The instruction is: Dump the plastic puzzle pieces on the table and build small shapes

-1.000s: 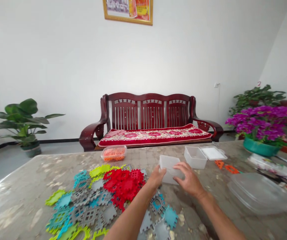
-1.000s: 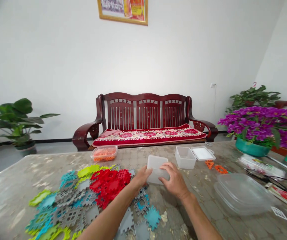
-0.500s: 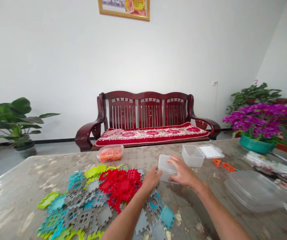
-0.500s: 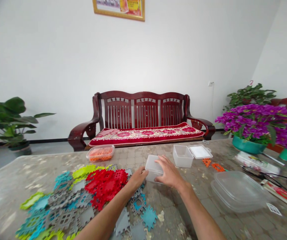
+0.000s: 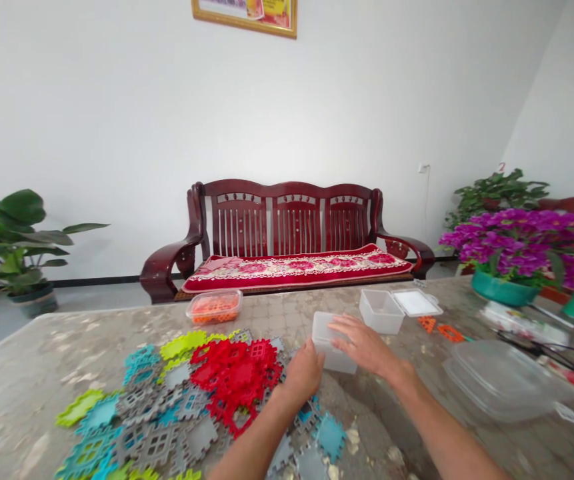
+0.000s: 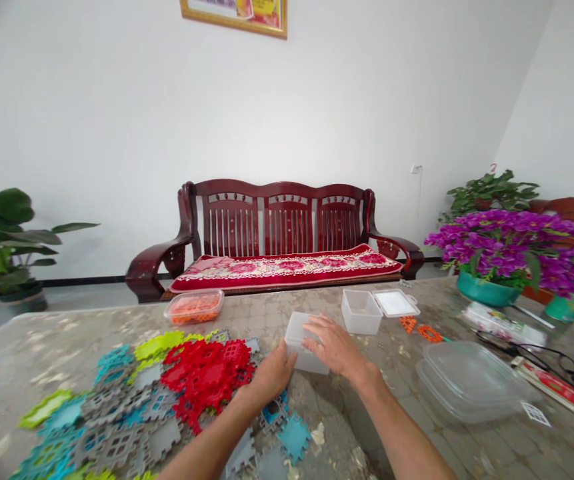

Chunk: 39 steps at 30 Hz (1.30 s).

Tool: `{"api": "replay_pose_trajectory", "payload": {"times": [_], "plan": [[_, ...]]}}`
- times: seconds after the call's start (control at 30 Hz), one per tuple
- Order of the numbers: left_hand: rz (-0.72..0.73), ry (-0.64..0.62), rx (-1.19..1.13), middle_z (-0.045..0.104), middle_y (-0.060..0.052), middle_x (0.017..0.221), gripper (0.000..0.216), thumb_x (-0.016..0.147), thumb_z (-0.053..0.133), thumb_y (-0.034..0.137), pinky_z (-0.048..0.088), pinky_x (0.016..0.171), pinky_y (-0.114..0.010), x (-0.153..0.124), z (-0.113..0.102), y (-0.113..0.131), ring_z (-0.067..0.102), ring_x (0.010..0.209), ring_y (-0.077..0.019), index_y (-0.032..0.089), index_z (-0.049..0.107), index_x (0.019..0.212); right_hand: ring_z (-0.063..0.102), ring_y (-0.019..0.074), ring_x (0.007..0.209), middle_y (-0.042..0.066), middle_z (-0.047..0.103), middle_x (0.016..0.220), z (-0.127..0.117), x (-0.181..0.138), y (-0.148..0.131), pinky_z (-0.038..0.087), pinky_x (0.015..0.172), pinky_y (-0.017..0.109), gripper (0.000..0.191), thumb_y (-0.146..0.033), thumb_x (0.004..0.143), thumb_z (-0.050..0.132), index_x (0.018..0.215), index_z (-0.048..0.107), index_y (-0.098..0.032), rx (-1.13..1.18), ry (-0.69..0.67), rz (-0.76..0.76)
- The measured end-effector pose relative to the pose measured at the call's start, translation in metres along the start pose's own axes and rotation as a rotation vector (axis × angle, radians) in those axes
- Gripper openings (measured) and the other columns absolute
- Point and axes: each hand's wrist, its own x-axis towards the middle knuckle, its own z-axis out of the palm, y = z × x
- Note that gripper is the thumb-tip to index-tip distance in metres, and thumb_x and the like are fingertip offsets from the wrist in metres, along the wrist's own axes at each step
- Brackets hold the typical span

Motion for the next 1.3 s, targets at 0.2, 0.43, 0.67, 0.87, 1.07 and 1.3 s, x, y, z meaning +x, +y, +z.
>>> {"api": "replay_pose_trajectory", "payload": {"times": [0.2,0.43,0.67,0.87,1.07,1.3], "plan": [[-0.029,0.017,0.102,0.059,-0.02,0.133,0.051,0.094,0.039,0.024,0.038,0.106,-0.034,-0.001,-0.003,0.004,0.055,0.125,-0.0246,0.009,0.037,0.143,0.063,0.0213,0.115,0.005,0.07,0.122,-0.022,0.015,-0.017,0.046,0.095,0.03,0.038,-0.042,0.099,0.038,0.115,0.07,-0.028,-0.103,-0.063,0.078],[0.042,0.047,0.209,0.055,-0.016,0.14,0.059,0.088,0.045,0.018,0.037,0.108,-0.03,-0.01,-0.009,0.007,0.05,0.131,-0.0219,0.012,0.036,0.146,0.069,0.0227,0.093,0.01,0.075,0.1,-0.065,0.059,-0.003,0.044,0.073,0.028,0.049,-0.051,0.101,0.029,0.103,0.07,-0.024,-0.383,0.036,0.429],[0.174,0.181,0.306,0.054,-0.013,0.142,0.058,0.085,0.047,0.016,0.037,0.112,-0.037,-0.027,-0.017,-0.027,0.049,0.132,-0.0247,0.012,0.045,0.142,0.064,0.0217,0.104,0.009,0.067,0.118,-0.048,0.055,0.013,0.044,0.074,0.028,0.03,-0.035,0.097,0.046,0.123,0.056,-0.024,-0.426,0.31,0.431],[0.467,0.336,0.365,0.052,-0.01,0.145,0.056,0.085,0.041,0.008,0.041,0.112,-0.045,-0.042,-0.023,-0.044,0.045,0.136,-0.0224,0.02,0.049,0.139,0.065,0.0202,0.102,0.004,0.069,0.117,-0.018,0.042,0.013,0.044,0.073,0.027,0.025,-0.029,0.095,0.048,0.118,0.058,-0.026,-0.289,0.286,0.393],[0.562,0.207,0.574,0.027,-0.008,0.16,0.069,0.083,0.052,0.014,0.027,0.119,-0.051,-0.034,-0.021,-0.013,0.015,0.149,-0.0287,0.022,0.035,0.149,0.066,0.0204,0.099,0.003,0.072,0.112,-0.024,0.054,0.012,0.044,0.078,0.028,0.029,-0.035,0.098,0.04,0.12,0.058,-0.028,-0.144,0.273,0.357],[0.427,0.089,0.618,0.027,-0.01,0.16,0.072,0.08,0.052,0.008,0.027,0.12,-0.048,-0.028,-0.022,-0.003,0.015,0.149,-0.0291,0.021,0.036,0.149,0.061,0.0263,0.108,0.016,0.061,0.125,-0.031,0.059,0.035,0.047,0.085,0.035,0.054,-0.014,0.085,0.051,0.139,0.045,-0.016,-0.306,0.353,0.54]]}}
